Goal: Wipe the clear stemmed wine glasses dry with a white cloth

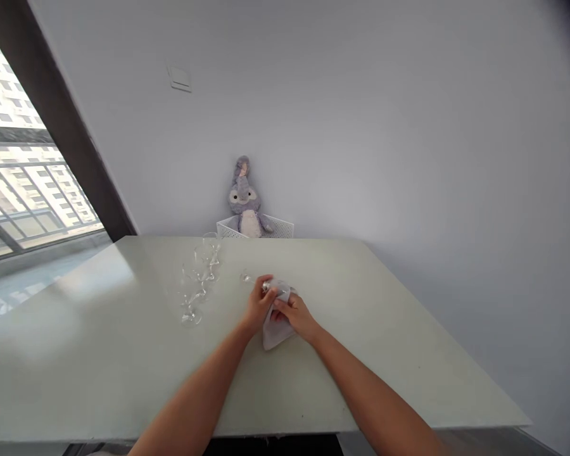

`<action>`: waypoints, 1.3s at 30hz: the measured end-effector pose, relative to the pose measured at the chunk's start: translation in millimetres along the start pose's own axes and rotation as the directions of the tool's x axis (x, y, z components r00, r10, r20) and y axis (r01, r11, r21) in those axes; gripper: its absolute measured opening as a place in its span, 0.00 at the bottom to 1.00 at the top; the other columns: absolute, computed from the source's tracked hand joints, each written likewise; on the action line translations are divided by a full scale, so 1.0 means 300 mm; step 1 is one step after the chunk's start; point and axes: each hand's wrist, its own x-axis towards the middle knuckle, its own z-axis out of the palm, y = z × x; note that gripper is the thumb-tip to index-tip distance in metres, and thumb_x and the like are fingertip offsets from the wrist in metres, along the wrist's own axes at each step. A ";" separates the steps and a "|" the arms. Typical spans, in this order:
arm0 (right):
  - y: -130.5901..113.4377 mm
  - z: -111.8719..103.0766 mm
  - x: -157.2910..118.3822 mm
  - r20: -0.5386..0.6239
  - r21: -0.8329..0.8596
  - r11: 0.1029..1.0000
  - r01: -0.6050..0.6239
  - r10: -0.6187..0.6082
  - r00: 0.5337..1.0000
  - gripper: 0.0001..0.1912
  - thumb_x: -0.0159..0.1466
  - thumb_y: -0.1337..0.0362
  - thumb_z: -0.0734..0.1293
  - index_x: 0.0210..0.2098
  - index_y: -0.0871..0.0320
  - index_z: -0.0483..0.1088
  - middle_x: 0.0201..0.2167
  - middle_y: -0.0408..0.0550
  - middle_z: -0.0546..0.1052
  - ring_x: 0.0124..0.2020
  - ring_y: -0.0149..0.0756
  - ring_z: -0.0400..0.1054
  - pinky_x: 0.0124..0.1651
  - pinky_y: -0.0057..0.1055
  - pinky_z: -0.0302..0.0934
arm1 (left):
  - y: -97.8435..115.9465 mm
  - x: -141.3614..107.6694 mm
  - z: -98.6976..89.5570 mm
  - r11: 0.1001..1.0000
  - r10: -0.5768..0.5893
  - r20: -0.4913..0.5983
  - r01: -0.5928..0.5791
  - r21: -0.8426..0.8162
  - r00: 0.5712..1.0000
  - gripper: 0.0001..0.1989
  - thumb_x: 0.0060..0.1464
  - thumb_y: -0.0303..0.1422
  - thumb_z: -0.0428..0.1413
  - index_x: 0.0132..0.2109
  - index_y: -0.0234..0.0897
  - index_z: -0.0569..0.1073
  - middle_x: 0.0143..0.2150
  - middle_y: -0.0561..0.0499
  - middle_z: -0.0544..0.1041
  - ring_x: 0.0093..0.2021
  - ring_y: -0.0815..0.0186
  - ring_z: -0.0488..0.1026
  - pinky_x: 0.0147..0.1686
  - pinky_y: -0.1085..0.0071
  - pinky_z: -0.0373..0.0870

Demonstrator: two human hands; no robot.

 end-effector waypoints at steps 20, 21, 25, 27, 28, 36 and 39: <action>0.013 0.023 -0.020 -0.096 -0.037 0.999 -0.022 0.019 0.995 0.13 0.54 0.54 0.65 0.28 0.57 0.68 0.22 0.45 0.73 0.25 0.35 0.69 0.31 0.30 0.62 | 0.030 0.021 -0.056 0.987 -0.159 0.153 0.152 0.054 0.975 0.22 0.50 0.47 0.47 0.45 0.36 0.71 0.32 0.49 0.72 0.29 0.69 0.67 0.29 0.73 0.66; 0.002 0.015 -0.015 -0.096 0.126 0.991 -0.050 0.062 0.993 0.14 0.54 0.52 0.64 0.30 0.58 0.68 0.23 0.45 0.74 0.23 0.33 0.68 0.28 0.29 0.62 | 0.036 0.017 -0.055 0.991 -0.136 0.211 0.135 0.016 0.968 0.22 0.49 0.44 0.51 0.49 0.39 0.68 0.37 0.49 0.72 0.33 0.68 0.68 0.33 0.72 0.66; -0.027 0.000 -0.012 -0.114 0.445 0.894 -0.045 0.107 0.988 0.17 0.56 0.51 0.62 0.35 0.60 0.67 0.26 0.47 0.74 0.22 0.29 0.68 0.27 0.26 0.62 | 0.058 0.004 -0.053 0.998 -0.048 0.319 0.057 -0.019 0.947 0.30 0.44 0.36 0.58 0.56 0.44 0.61 0.48 0.47 0.68 0.42 0.66 0.67 0.42 0.71 0.63; -0.022 0.015 -0.023 -0.131 0.247 0.969 -0.025 0.059 0.990 0.18 0.58 0.51 0.60 0.35 0.59 0.67 0.25 0.46 0.74 0.23 0.31 0.69 0.27 0.28 0.63 | 0.057 0.006 -0.054 0.998 -0.051 0.298 0.038 0.050 0.953 0.30 0.46 0.39 0.56 0.57 0.43 0.59 0.43 0.48 0.70 0.38 0.67 0.67 0.39 0.72 0.63; -0.014 0.027 -0.030 -0.139 0.107 0.994 -0.011 0.026 0.990 0.17 0.57 0.51 0.61 0.35 0.59 0.67 0.25 0.47 0.74 0.25 0.33 0.69 0.29 0.29 0.63 | 0.054 0.009 -0.054 0.994 -0.065 0.271 0.039 0.102 0.960 0.29 0.48 0.42 0.53 0.57 0.41 0.59 0.38 0.50 0.71 0.35 0.68 0.67 0.36 0.72 0.64; -0.002 0.043 -0.029 -0.230 0.100 0.994 -0.032 0.054 0.972 0.12 0.54 0.55 0.65 0.30 0.58 0.68 0.23 0.45 0.74 0.24 0.33 0.69 0.26 0.27 0.62 | 0.046 0.009 -0.039 0.982 -0.186 0.241 0.175 0.066 0.953 0.27 0.50 0.47 0.48 0.55 0.38 0.62 0.39 0.48 0.71 0.36 0.66 0.67 0.35 0.70 0.64; -0.020 0.016 -0.013 -0.224 0.496 0.867 -0.049 0.182 0.957 0.15 0.53 0.54 0.67 0.34 0.59 0.67 0.25 0.44 0.74 0.21 0.29 0.69 0.23 0.24 0.61 | 0.050 0.000 -0.035 0.991 -0.129 0.343 0.129 0.022 0.930 0.33 0.44 0.39 0.58 0.58 0.42 0.57 0.45 0.47 0.70 0.39 0.66 0.68 0.38 0.71 0.63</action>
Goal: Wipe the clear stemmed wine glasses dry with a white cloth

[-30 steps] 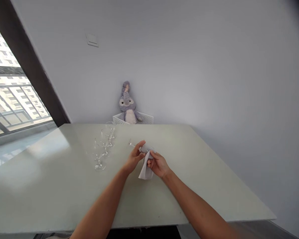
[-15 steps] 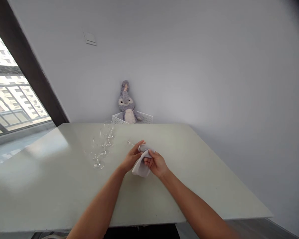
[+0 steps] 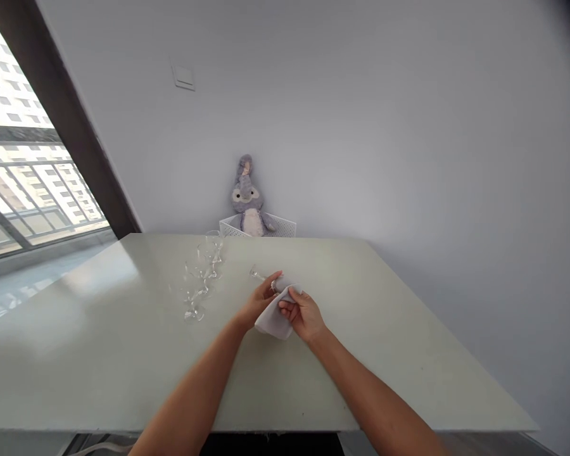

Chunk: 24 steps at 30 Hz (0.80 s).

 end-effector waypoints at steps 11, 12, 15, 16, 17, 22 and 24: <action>0.049 -0.023 0.008 0.125 -0.566 0.791 0.232 -0.196 0.973 0.14 0.48 0.54 0.70 0.21 0.60 0.69 0.17 0.42 0.71 0.19 0.31 0.67 0.22 0.24 0.58 | -0.025 0.017 -0.036 0.709 0.170 -0.209 0.027 0.704 0.963 0.23 0.55 0.45 0.39 0.42 0.37 0.72 0.27 0.51 0.71 0.30 0.66 0.67 0.31 0.71 0.62; 0.046 -0.023 0.011 0.106 -0.494 0.845 0.206 -0.176 0.979 0.15 0.49 0.53 0.68 0.23 0.60 0.69 0.18 0.42 0.71 0.18 0.30 0.66 0.21 0.24 0.58 | -0.021 0.015 -0.031 0.743 0.152 -0.187 0.012 0.670 0.971 0.22 0.55 0.45 0.40 0.46 0.38 0.70 0.30 0.50 0.71 0.32 0.66 0.67 0.32 0.71 0.63; 0.027 -0.018 0.021 0.043 -0.096 0.995 0.039 -0.035 0.998 0.18 0.53 0.50 0.64 0.29 0.60 0.68 0.20 0.44 0.73 0.18 0.30 0.66 0.21 0.25 0.59 | -0.010 0.009 -0.009 0.894 0.089 -0.086 -0.042 0.446 0.992 0.26 0.53 0.42 0.46 0.57 0.39 0.58 0.35 0.50 0.71 0.33 0.68 0.67 0.33 0.72 0.64; 0.020 -0.017 0.022 0.036 0.024 1.000 -0.007 0.006 0.999 0.18 0.54 0.50 0.64 0.30 0.60 0.68 0.21 0.44 0.73 0.18 0.30 0.66 0.21 0.25 0.59 | -0.008 0.008 -0.003 0.927 0.083 -0.056 -0.056 0.371 0.995 0.28 0.52 0.41 0.48 0.58 0.39 0.55 0.36 0.49 0.71 0.33 0.68 0.67 0.34 0.72 0.64; 0.014 -0.016 0.023 0.038 0.100 0.994 -0.035 0.032 0.999 0.18 0.54 0.50 0.64 0.30 0.60 0.68 0.21 0.45 0.73 0.19 0.29 0.66 0.21 0.25 0.60 | -0.008 0.008 0.003 0.946 0.084 -0.036 -0.069 0.317 0.996 0.29 0.51 0.40 0.49 0.59 0.39 0.55 0.37 0.49 0.71 0.33 0.68 0.67 0.34 0.72 0.64; 0.030 -0.016 0.007 0.087 -0.231 0.970 0.083 -0.064 0.994 0.16 0.52 0.52 0.66 0.27 0.61 0.69 0.20 0.44 0.72 0.19 0.30 0.66 0.23 0.26 0.59 | -0.027 0.021 -0.007 0.897 0.122 -0.172 -0.035 0.440 0.977 0.24 0.49 0.42 0.51 0.52 0.37 0.64 0.27 0.54 0.69 0.28 0.69 0.65 0.29 0.73 0.62; 0.049 -0.010 -0.005 0.101 -0.464 0.866 0.187 -0.158 0.982 0.14 0.49 0.55 0.69 0.23 0.61 0.69 0.18 0.43 0.71 0.20 0.31 0.66 0.24 0.26 0.59 | -0.030 0.026 -0.019 0.833 0.155 -0.264 0.018 0.553 0.952 0.21 0.52 0.45 0.45 0.41 0.34 0.71 0.23 0.54 0.67 0.26 0.69 0.63 0.28 0.73 0.60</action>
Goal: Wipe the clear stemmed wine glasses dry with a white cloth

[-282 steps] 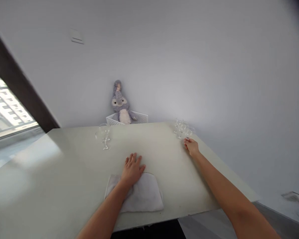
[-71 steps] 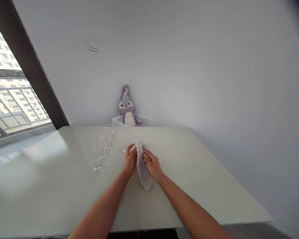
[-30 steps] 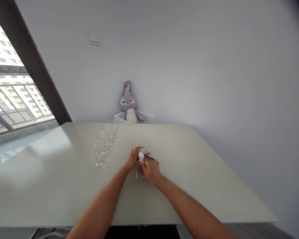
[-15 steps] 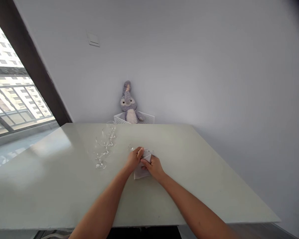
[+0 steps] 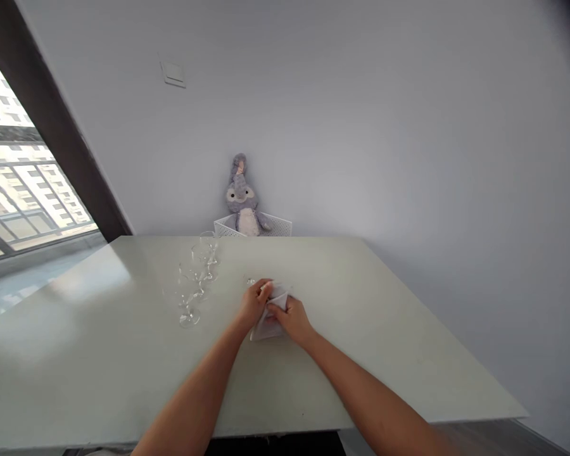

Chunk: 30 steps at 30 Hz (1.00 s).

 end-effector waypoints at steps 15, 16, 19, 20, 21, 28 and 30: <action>-0.044 -0.002 -0.012 -0.011 -0.082 0.997 0.007 -0.008 1.000 0.14 0.48 0.54 0.69 0.20 0.58 0.67 0.15 0.42 0.70 0.18 0.30 0.63 0.23 0.26 0.58 | 0.031 -0.002 -0.021 0.998 -0.059 -0.003 0.059 -0.012 0.998 0.24 0.52 0.49 0.43 0.34 0.32 0.72 0.23 0.53 0.66 0.24 0.70 0.61 0.26 0.73 0.59; -0.048 0.001 -0.017 -0.011 -0.159 0.987 0.038 -0.041 0.999 0.13 0.47 0.55 0.70 0.19 0.58 0.67 0.14 0.42 0.70 0.19 0.31 0.64 0.25 0.26 0.59 | 0.029 -0.002 -0.018 0.996 -0.087 -0.042 0.088 0.017 0.995 0.27 0.53 0.49 0.39 0.29 0.31 0.71 0.21 0.53 0.65 0.23 0.70 0.60 0.25 0.73 0.58; -0.061 -0.006 -0.012 -0.044 0.001 1.000 0.005 -0.005 0.999 0.14 0.50 0.53 0.68 0.23 0.59 0.69 0.14 0.42 0.70 0.16 0.31 0.63 0.22 0.27 0.58 | 0.043 -0.011 -0.015 0.996 -0.042 0.011 0.043 -0.073 0.999 0.25 0.54 0.48 0.40 0.35 0.32 0.71 0.26 0.52 0.69 0.25 0.70 0.61 0.27 0.73 0.59; -0.065 -0.013 -0.004 -0.052 0.140 0.990 -0.036 0.043 0.998 0.16 0.51 0.52 0.66 0.24 0.60 0.69 0.13 0.42 0.69 0.15 0.30 0.62 0.21 0.27 0.57 | 0.051 -0.014 -0.014 0.987 0.004 0.070 0.007 -0.160 0.998 0.22 0.53 0.47 0.43 0.42 0.34 0.70 0.32 0.51 0.71 0.27 0.71 0.62 0.28 0.73 0.60; -0.067 -0.022 0.004 -0.047 0.278 0.958 -0.076 0.092 0.995 0.17 0.52 0.51 0.65 0.25 0.61 0.69 0.12 0.42 0.68 0.13 0.29 0.61 0.19 0.26 0.56 | 0.056 -0.017 -0.014 0.968 0.050 0.125 -0.017 -0.251 0.991 0.22 0.52 0.46 0.46 0.48 0.37 0.66 0.38 0.50 0.71 0.29 0.71 0.64 0.29 0.74 0.61; -0.051 -0.023 0.001 -0.044 0.221 0.972 -0.082 0.094 0.995 0.16 0.52 0.51 0.66 0.26 0.60 0.68 0.14 0.41 0.70 0.14 0.28 0.61 0.20 0.26 0.57 | 0.031 -0.011 -0.012 0.990 0.050 0.100 -0.036 -0.140 0.994 0.23 0.49 0.45 0.51 0.49 0.36 0.66 0.25 0.54 0.69 0.24 0.71 0.63 0.25 0.76 0.60; -0.050 -0.013 -0.011 -0.073 -0.103 0.994 0.019 -0.026 0.997 0.13 0.50 0.53 0.68 0.24 0.58 0.69 0.15 0.42 0.71 0.18 0.31 0.64 0.24 0.28 0.59 | 0.025 -0.010 -0.013 0.997 0.068 0.056 -0.066 -0.039 0.996 0.21 0.53 0.45 0.45 0.45 0.35 0.70 0.27 0.52 0.71 0.27 0.69 0.66 0.28 0.74 0.61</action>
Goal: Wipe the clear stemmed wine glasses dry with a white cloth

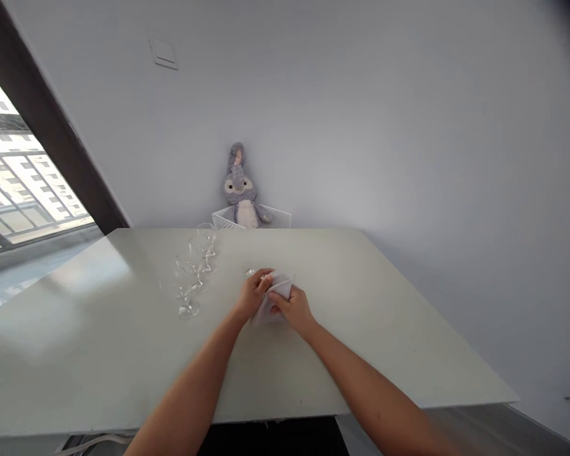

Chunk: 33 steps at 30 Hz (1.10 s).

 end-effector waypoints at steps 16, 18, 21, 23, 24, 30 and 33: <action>-0.011 -0.192 0.094 0.335 0.169 0.958 -0.233 0.167 0.927 0.17 0.47 0.58 0.71 0.31 0.65 0.71 0.23 0.47 0.75 0.19 0.31 0.68 0.22 0.25 0.61 | -0.001 0.000 -0.042 0.645 0.255 0.110 -0.254 0.721 0.961 0.15 0.50 0.44 0.50 0.40 0.42 0.75 0.28 0.47 0.76 0.34 0.60 0.67 0.45 0.61 0.53; -0.022 -0.211 0.093 0.366 0.052 0.986 -0.158 0.128 0.922 0.16 0.46 0.59 0.71 0.31 0.65 0.71 0.24 0.46 0.75 0.23 0.32 0.69 0.28 0.28 0.62 | -0.007 0.001 -0.036 0.678 0.211 0.081 -0.206 0.706 0.974 0.16 0.50 0.46 0.50 0.38 0.43 0.75 0.27 0.48 0.76 0.31 0.61 0.67 0.40 0.64 0.55; -0.042 -0.241 0.097 0.325 -0.066 0.997 -0.039 0.058 0.944 0.16 0.47 0.58 0.69 0.31 0.64 0.72 0.26 0.44 0.75 0.28 0.33 0.68 0.34 0.30 0.60 | -0.007 0.001 -0.030 0.755 0.116 0.020 -0.101 0.648 0.993 0.17 0.48 0.48 0.50 0.37 0.44 0.76 0.27 0.50 0.75 0.29 0.64 0.67 0.33 0.69 0.56; -0.051 -0.261 0.101 0.227 -0.118 0.993 0.022 0.005 0.974 0.16 0.50 0.55 0.67 0.32 0.63 0.72 0.27 0.43 0.74 0.30 0.34 0.67 0.35 0.30 0.59 | -0.008 0.002 -0.035 0.826 0.010 -0.037 0.013 0.563 0.999 0.18 0.47 0.49 0.50 0.35 0.44 0.76 0.25 0.51 0.74 0.27 0.65 0.67 0.28 0.72 0.55; -0.054 -0.269 0.104 0.164 -0.147 0.988 0.039 -0.014 0.986 0.17 0.51 0.54 0.65 0.32 0.63 0.72 0.27 0.43 0.74 0.30 0.34 0.66 0.35 0.30 0.58 | -0.009 0.004 -0.041 0.858 -0.049 -0.070 0.078 0.508 0.996 0.19 0.46 0.50 0.49 0.35 0.43 0.76 0.24 0.52 0.74 0.25 0.66 0.66 0.26 0.72 0.54; -0.075 -0.248 0.086 -0.066 -0.485 0.827 0.285 -0.360 0.931 0.20 0.59 0.52 0.58 0.39 0.60 0.71 0.39 0.51 0.73 0.42 0.42 0.63 0.44 0.36 0.55 | -0.033 0.010 -0.087 0.844 -0.151 -0.313 0.287 0.453 0.938 0.21 0.48 0.50 0.47 0.38 0.40 0.75 0.24 0.51 0.73 0.24 0.66 0.66 0.25 0.72 0.53; -0.079 -0.169 0.059 0.233 -0.679 0.526 0.512 -0.507 0.830 0.18 0.60 0.55 0.57 0.46 0.54 0.68 0.49 0.49 0.69 0.52 0.46 0.55 0.54 0.42 0.44 | -0.041 0.003 -0.065 0.742 0.113 -0.167 0.029 0.669 0.980 0.16 0.50 0.43 0.49 0.37 0.38 0.75 0.25 0.48 0.73 0.28 0.63 0.67 0.30 0.68 0.55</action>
